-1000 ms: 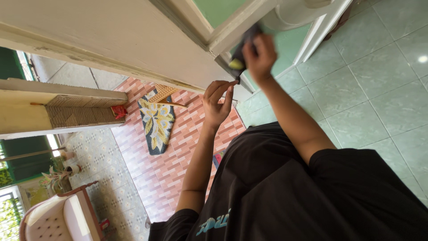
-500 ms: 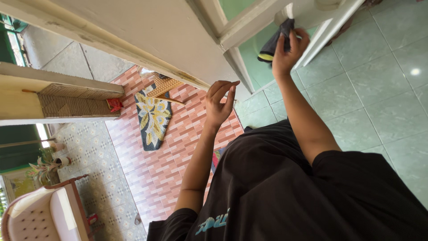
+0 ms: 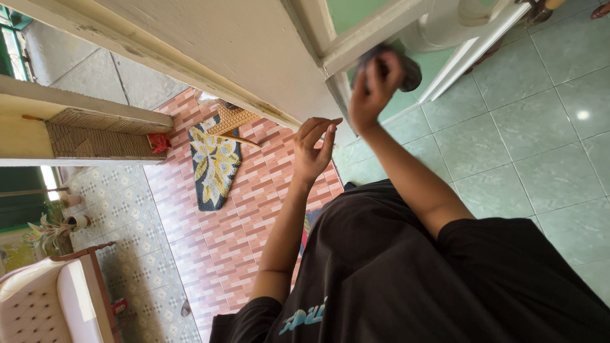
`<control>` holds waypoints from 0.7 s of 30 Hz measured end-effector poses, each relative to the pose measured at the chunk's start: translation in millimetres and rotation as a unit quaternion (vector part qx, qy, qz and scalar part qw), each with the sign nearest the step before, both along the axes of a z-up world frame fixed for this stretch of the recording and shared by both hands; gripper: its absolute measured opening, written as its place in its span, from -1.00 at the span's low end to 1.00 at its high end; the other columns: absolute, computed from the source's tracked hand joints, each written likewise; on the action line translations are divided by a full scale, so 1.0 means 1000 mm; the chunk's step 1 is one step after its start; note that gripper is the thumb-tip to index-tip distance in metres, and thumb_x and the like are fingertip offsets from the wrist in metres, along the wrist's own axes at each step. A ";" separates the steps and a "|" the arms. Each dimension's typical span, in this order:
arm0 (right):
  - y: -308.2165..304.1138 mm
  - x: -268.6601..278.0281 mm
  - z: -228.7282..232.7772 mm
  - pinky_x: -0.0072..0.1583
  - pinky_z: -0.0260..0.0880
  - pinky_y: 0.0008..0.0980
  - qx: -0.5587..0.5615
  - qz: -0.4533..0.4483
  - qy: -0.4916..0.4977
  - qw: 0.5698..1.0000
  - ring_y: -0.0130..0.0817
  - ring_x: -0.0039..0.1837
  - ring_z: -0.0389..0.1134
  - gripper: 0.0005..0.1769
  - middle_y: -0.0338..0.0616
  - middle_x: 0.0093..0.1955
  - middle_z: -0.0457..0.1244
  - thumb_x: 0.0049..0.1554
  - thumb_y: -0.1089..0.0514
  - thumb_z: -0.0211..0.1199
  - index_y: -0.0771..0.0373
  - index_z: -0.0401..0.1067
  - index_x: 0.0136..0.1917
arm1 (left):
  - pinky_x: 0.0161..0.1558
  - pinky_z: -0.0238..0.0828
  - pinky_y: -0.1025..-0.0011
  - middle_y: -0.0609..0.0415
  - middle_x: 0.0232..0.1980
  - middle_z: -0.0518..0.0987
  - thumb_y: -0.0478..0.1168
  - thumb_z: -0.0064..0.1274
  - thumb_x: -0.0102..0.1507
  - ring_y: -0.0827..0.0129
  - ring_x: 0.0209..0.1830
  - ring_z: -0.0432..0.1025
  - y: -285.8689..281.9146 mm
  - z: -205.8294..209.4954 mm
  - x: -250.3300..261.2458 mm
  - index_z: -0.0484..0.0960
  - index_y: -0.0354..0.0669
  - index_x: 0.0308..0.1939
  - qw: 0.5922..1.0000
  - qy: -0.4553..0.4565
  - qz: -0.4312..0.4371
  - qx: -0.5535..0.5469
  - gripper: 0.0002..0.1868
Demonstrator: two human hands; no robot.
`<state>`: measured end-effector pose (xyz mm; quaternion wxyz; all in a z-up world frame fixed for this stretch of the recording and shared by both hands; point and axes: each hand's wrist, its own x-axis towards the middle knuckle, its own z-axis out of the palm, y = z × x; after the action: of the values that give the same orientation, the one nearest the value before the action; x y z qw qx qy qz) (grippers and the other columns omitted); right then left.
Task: The person wipes a wooden door, a metal door handle, and a painted wall using a cloth, moving the cloth across the surfaces to clean them.
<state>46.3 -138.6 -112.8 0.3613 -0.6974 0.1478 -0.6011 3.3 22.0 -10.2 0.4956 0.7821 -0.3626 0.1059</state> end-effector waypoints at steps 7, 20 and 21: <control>0.022 -0.016 -0.009 0.27 0.25 -0.07 -0.103 0.129 0.037 0.986 -0.03 0.25 0.23 -0.71 0.04 0.25 0.20 0.16 0.37 0.33 0.29 0.49 0.17 | -0.17 0.47 0.33 0.00 -0.21 0.62 -0.34 0.07 0.37 0.26 -0.25 0.53 0.002 -0.001 0.007 0.73 -0.28 -0.10 1.000 -0.016 0.004 -0.016 -0.86; 0.038 0.006 0.076 0.38 0.10 0.13 -0.168 0.027 -0.002 0.985 0.15 0.38 0.08 -0.66 0.21 0.33 0.10 0.25 0.15 0.30 0.42 0.39 0.20 | -0.23 0.42 0.38 0.01 -0.29 0.62 -0.37 0.02 0.38 0.33 -0.32 0.50 0.022 -0.002 0.012 0.73 -0.32 -0.17 0.997 -0.022 0.048 -0.056 -0.83; 0.039 0.008 0.069 0.36 0.11 0.12 -0.182 0.025 -0.004 0.983 0.14 0.35 0.09 -0.66 0.20 0.32 0.09 0.25 0.15 0.30 0.41 0.40 0.20 | -0.23 0.42 0.38 0.02 -0.29 0.62 -0.38 0.01 0.38 0.33 -0.32 0.50 0.025 -0.001 0.012 0.73 -0.32 -0.17 0.996 -0.020 0.056 -0.061 -0.83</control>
<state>54.0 -99.2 -44.2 0.2437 -0.7530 0.0166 -0.6110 15.0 46.6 -11.6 0.5286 0.7672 -0.3208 0.1707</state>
